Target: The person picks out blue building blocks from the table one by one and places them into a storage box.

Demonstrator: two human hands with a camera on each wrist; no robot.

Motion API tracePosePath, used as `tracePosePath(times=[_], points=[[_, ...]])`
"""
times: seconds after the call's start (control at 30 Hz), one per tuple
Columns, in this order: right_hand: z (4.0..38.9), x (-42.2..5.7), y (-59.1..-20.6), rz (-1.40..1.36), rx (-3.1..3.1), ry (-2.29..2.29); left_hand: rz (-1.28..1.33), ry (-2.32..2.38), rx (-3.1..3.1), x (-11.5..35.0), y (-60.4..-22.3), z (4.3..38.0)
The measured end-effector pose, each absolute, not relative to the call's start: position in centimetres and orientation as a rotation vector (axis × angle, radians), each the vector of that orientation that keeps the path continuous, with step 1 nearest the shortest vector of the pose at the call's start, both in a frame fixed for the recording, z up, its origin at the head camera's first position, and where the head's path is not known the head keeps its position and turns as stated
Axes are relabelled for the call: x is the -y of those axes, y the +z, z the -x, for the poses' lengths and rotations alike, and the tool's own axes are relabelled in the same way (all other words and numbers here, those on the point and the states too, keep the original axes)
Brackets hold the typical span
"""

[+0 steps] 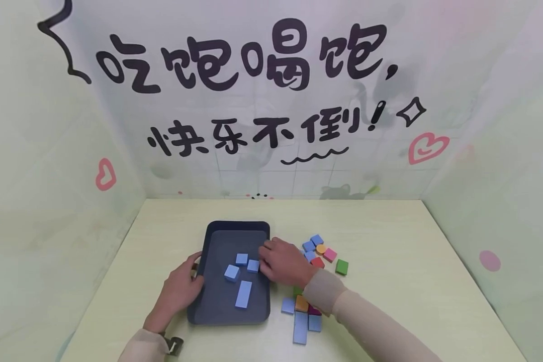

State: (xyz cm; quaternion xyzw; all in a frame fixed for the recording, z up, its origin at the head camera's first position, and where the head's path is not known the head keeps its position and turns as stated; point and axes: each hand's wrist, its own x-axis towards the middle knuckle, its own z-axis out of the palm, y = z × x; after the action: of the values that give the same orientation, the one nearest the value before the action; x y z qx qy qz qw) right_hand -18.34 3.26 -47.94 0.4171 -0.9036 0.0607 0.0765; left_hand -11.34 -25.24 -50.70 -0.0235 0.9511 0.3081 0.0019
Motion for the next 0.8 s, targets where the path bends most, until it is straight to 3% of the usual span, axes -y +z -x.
tracePosePath(times=[0.47, 0.8], points=[[14.9, 2.6, -48.7, -1.726, 2.440, -0.152, 0.073, 0.975, -2.991, 25.3, -50.9, 11.4], [13.8, 5.1, -49.2, -1.820, 2.420, -0.402, 0.081, 0.951, -2.983, 25.4, -51.1, 11.5]])
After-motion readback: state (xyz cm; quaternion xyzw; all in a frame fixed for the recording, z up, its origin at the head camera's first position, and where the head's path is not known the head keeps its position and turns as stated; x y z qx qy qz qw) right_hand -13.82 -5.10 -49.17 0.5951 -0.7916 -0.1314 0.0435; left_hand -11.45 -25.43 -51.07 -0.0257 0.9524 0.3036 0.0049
